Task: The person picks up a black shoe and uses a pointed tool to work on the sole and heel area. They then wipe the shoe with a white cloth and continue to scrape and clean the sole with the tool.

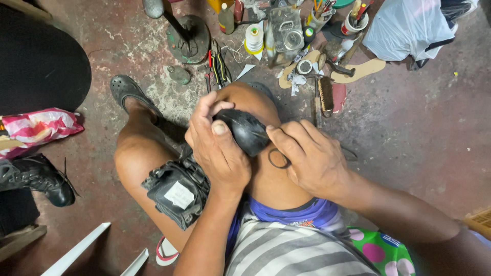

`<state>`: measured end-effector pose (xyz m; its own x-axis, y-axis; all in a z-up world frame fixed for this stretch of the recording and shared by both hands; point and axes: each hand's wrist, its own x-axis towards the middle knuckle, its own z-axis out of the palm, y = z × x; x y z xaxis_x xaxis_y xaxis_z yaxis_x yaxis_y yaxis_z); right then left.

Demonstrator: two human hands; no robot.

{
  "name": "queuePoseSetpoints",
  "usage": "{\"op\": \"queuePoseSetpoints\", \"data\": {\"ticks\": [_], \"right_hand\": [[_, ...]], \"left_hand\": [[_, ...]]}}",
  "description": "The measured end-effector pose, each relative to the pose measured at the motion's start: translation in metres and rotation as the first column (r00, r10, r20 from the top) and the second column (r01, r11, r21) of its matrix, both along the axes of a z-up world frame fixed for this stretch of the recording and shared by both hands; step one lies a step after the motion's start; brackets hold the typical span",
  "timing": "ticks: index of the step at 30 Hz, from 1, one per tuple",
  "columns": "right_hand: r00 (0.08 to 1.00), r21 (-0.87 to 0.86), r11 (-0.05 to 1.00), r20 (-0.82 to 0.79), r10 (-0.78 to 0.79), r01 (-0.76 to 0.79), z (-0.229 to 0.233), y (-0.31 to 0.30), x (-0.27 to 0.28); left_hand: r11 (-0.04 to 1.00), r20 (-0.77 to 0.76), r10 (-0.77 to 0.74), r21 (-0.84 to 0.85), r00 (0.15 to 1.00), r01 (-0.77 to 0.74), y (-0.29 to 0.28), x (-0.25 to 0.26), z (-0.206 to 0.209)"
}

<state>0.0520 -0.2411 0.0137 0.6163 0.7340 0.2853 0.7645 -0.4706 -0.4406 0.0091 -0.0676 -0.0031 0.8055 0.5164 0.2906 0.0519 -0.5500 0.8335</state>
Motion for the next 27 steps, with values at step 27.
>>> {"op": "queuePoseSetpoints", "data": {"ticks": [27], "right_hand": [[0.999, 0.102, 0.994, 0.010, 0.041, -0.042, 0.013, -0.015, 0.000]], "left_hand": [[0.977, 0.191, -0.074, 0.211, 0.979, 0.033, 0.001, -0.023, -0.013]]}}
